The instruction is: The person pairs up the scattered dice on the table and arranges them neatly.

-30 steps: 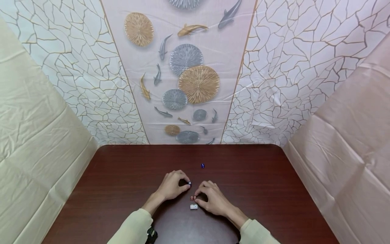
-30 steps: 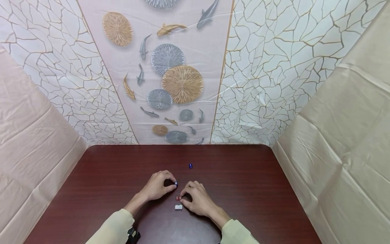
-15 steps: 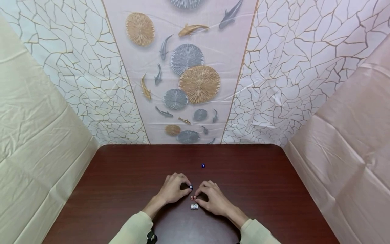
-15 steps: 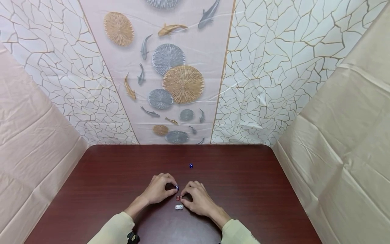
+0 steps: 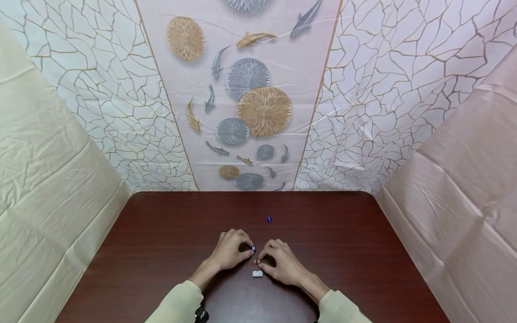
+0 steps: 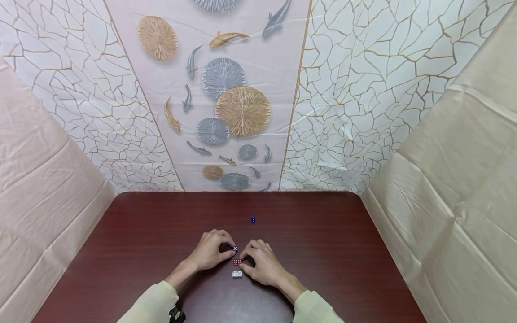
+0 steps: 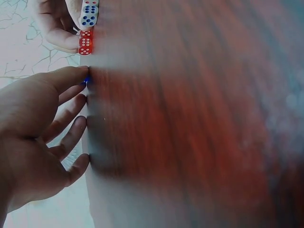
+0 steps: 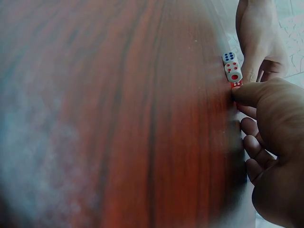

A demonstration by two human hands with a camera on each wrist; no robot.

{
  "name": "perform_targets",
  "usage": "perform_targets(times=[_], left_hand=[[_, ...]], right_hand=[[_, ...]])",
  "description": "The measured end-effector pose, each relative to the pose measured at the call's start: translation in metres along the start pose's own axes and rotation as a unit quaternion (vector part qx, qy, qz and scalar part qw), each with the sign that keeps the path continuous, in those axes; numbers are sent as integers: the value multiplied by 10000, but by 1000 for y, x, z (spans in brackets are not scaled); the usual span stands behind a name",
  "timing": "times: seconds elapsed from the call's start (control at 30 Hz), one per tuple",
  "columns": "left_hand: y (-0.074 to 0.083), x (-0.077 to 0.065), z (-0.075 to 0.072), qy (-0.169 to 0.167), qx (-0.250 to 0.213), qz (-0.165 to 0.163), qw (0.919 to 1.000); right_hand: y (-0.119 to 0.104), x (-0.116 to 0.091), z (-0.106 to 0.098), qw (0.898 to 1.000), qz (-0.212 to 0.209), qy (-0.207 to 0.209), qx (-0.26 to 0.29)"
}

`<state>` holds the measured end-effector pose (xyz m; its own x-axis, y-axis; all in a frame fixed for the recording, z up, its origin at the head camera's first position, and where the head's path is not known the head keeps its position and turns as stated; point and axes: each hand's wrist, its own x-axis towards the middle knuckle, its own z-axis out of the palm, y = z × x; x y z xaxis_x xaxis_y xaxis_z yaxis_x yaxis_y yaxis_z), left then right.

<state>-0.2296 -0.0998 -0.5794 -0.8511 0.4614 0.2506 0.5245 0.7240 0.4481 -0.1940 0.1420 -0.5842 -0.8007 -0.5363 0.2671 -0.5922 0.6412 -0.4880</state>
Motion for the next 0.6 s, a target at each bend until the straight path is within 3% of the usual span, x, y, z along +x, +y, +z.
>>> perform_targets(times=[0.6], left_hand=[[2, -2, -3, -41, -22, -22, 10000]], right_hand=[[0, 0, 1, 10000, -17, 43, 41]])
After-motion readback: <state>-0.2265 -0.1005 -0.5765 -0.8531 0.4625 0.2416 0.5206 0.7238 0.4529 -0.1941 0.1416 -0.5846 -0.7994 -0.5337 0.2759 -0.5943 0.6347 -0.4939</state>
